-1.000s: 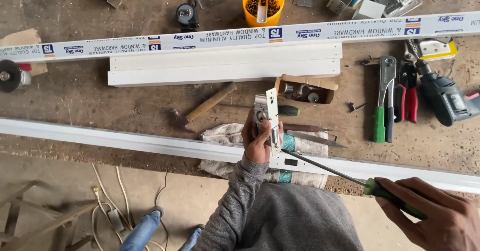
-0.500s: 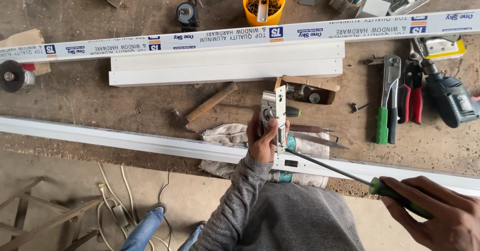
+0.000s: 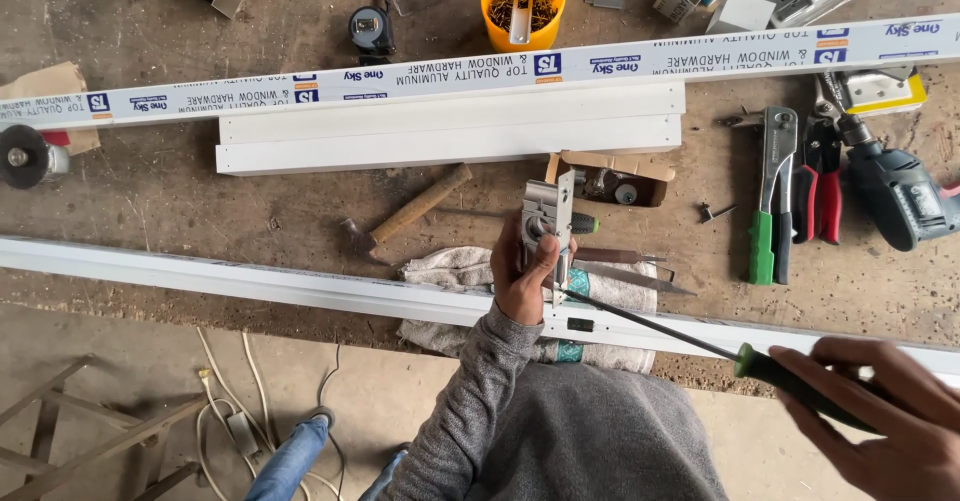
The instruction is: The person is preparing aluminum profiles for assembly by adjusting brackets with a screwdriver and drilling holes using a power drill.
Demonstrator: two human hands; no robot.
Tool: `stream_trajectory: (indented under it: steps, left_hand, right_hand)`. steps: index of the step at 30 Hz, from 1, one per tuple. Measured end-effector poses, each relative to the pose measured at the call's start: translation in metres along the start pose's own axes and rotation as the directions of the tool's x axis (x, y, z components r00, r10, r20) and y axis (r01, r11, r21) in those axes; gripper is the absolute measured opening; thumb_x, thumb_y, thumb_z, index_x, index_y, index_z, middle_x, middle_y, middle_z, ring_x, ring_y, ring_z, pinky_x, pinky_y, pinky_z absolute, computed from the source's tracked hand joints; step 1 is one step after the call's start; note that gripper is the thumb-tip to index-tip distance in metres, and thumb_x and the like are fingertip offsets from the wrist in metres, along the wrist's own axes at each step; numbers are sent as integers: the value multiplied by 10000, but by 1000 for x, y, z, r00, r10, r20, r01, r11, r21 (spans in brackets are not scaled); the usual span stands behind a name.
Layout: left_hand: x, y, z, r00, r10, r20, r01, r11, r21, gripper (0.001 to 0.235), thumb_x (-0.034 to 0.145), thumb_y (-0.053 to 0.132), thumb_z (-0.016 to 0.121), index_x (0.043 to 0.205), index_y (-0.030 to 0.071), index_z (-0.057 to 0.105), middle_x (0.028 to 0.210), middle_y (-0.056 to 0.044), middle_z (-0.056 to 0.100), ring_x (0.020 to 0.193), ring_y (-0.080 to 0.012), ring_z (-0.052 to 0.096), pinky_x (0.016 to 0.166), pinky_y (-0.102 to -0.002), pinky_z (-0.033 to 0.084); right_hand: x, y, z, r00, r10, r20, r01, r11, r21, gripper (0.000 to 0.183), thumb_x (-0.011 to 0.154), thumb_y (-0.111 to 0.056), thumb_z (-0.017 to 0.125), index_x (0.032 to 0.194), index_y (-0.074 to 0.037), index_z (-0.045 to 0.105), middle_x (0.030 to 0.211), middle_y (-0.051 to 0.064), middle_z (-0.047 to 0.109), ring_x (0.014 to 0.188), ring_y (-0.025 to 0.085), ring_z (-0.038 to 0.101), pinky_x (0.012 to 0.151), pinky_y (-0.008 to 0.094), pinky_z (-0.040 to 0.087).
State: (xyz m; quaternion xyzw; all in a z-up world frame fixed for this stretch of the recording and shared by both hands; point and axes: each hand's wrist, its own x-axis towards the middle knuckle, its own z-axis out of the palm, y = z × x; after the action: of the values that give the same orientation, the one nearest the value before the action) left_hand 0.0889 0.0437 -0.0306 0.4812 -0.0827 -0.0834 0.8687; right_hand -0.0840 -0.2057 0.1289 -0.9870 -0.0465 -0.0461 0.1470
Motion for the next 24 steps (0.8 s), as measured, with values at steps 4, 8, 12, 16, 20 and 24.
stream_trajectory:
  steps: [4,8,12,16,20,24]
  left_hand:
    - [-4,-5,-3,1000,-8,-24,8,1000,16,344,1006,318,672,1194,56,552,940,-85,643,795,-236,689,680,-353,615]
    - [-8,-13,-1,999,45,-14,-45,997,57,369,1008,286,668,1235,23,546,980,-152,679,740,-236,672,618,-340,612]
    - [-5,-13,-2,993,119,-2,-118,987,108,344,1030,256,641,1281,43,541,1056,-100,646,817,-240,679,733,-373,636]
    - [-8,-21,0,995,97,-18,-95,990,103,216,993,170,649,1140,57,538,929,-75,642,749,-247,696,684,-382,638]
    - [-5,-20,-3,994,108,-23,-107,993,59,310,993,155,652,1256,30,544,1046,-92,638,829,-238,658,735,-397,637]
    - [-3,-12,2,993,110,-39,-104,984,142,359,1002,273,660,1248,34,553,1083,-120,659,816,-257,687,703,-379,640]
  right_hand:
    - [-36,42,31,992,42,-120,-14,974,227,434,793,-121,818,1216,-148,730,1170,108,557,742,140,560,703,263,525]
    - [-39,41,27,846,528,69,-471,681,560,355,862,-149,671,1174,20,687,1012,187,732,820,255,695,792,332,548]
    - [-45,45,24,907,418,45,-325,628,707,514,723,86,719,1160,-96,518,1454,196,546,1189,242,663,862,266,636]
    - [-31,28,19,738,661,137,-594,539,597,327,1147,-137,449,1333,112,547,572,291,596,421,293,527,456,353,439]
    - [-23,18,12,819,555,148,-514,592,621,366,872,-10,623,1228,49,566,971,253,534,749,305,597,622,360,545]
    - [-15,6,-1,867,472,162,-426,531,733,534,790,-39,581,1305,68,486,1523,235,468,639,331,780,655,384,668]
